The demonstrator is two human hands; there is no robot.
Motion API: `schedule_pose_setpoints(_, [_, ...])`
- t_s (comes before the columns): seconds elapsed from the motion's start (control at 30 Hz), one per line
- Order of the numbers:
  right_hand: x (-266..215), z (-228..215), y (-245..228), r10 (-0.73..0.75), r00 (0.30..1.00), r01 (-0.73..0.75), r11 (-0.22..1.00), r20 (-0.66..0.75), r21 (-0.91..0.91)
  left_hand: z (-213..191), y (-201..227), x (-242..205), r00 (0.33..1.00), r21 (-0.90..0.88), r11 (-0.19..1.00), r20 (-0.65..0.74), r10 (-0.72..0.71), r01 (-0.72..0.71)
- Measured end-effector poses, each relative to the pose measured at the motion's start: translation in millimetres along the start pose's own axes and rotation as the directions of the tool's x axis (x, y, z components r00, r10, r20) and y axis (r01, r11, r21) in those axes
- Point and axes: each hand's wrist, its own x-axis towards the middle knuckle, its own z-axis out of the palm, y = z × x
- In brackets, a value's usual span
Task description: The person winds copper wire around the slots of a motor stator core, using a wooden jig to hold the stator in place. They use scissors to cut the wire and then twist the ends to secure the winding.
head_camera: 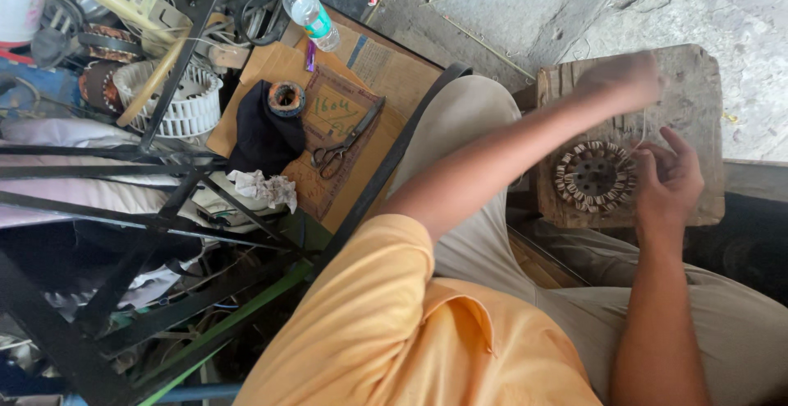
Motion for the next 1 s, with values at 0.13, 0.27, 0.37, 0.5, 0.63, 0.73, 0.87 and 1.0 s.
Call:
schedule_pose_setpoints(0.13, [1.7, -8.2, 0.6, 0.031, 0.999, -0.029, 0.998, -0.025, 0.049, -82.2, -48.5, -81.6, 0.9, -0.078, 0.978, -0.412, 0.145, -0.194])
schedule_pose_setpoints(0.27, [-1.4, -19.0, 1.8, -0.144, 0.982, 0.077, 0.898, -0.124, -0.433, -139.6, -171.7, -206.9, 0.557, -0.009, 0.999, -0.83, -0.024, 0.031])
schedule_pose_setpoints(0.37, [-2.8, -21.5, 1.8, -0.169, 0.965, 0.074, 0.909, -0.2, -0.41, -141.0, -257.4, -274.5, 0.695, 0.284, 0.719, -0.618, -0.369, 0.634])
schedule_pose_setpoints(0.5, [0.2, -19.7, -1.5, -0.137, 0.969, 0.04, 0.907, -0.205, -0.418, -100.1, -339.6, -279.4, 0.655, 0.356, 0.591, -0.085, -0.751, 0.724])
schedule_pose_setpoints(0.63, [-6.7, -17.6, -1.4, -0.121, 0.977, 0.032, 0.898, -0.178, -0.439, -65.8, -399.1, -275.1, 0.623, 0.251, 0.573, -0.221, -0.751, 0.78])
schedule_pose_setpoints(0.73, [-1.3, -17.5, 0.2, -0.292, 0.954, 0.206, 0.792, -0.061, -0.575, -79.9, -417.1, -290.7, 0.723, 0.292, 0.662, -0.241, -0.648, 0.691])
schedule_pose_setpoints(0.87, [-3.0, -18.4, -9.1, -0.207, 0.973, 0.143, 0.891, -0.105, -0.432, -103.7, -401.5, -315.2, 0.799, 0.046, 0.873, -0.43, -0.421, 0.485])
schedule_pose_setpoints(1.0, [-7.1, -16.0, -30.4, -0.17, 0.977, 0.118, 0.935, -0.13, -0.335, -154.5, -317.4, -326.4, 0.711, -0.576, 0.797, -0.485, -0.51, 0.179])
